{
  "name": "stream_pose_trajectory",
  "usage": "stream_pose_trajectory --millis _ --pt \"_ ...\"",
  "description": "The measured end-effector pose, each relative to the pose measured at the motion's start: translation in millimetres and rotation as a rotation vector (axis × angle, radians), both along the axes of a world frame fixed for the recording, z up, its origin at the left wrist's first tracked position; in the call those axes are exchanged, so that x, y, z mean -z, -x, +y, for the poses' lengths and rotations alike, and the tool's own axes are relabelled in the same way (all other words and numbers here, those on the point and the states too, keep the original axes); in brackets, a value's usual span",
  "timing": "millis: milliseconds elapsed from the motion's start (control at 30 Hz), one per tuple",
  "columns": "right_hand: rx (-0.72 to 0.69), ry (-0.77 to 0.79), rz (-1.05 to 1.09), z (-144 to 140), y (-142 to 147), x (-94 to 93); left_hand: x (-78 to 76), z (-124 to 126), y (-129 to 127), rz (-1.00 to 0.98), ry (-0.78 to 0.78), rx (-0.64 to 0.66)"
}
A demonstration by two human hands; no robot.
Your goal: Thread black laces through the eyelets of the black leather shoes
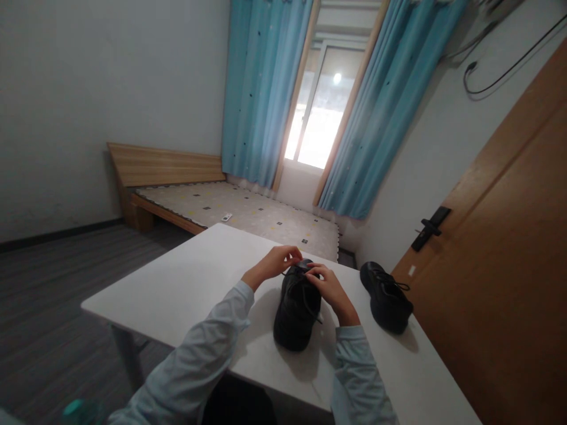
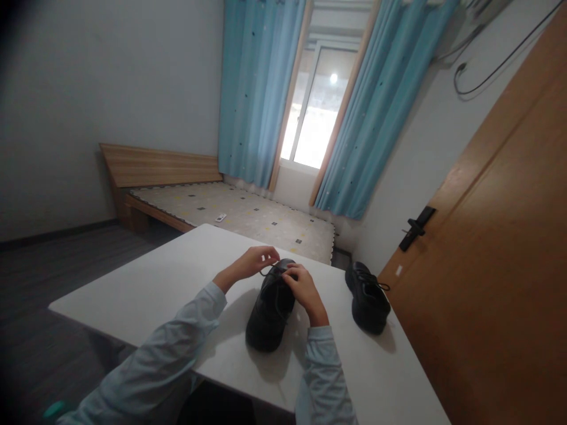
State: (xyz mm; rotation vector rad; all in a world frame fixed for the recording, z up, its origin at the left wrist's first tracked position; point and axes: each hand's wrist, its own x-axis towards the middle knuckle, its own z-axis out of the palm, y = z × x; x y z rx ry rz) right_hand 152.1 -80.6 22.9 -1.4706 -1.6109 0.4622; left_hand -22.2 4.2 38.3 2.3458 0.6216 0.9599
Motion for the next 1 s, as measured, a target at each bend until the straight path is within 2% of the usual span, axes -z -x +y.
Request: stream_pose_trajectory --millis 100,333,500,800,1000 --pt "0.015 -0.032 0.055 -2.4 -1.8 -4.4 -2.3 -2.8 0.7 -0.029 -0.007 -0.002" --pt "0.108 -0.034 0.423 -9.1 -9.1 -11.6 6.2 -5.7 1.8 0.116 0.186 0.25" --pt "0.108 -0.082 0.673 -12.3 -12.6 -14.0 14.2 -0.6 1.8 0.168 0.244 0.345" --pt "0.053 -0.378 1.073 -16.7 -41.8 -17.1 12.0 1.5 5.1 0.256 0.222 0.312" --pt "0.101 -0.309 1.176 -14.1 -53.4 -9.1 10.9 1.0 5.0 0.264 0.217 0.325"
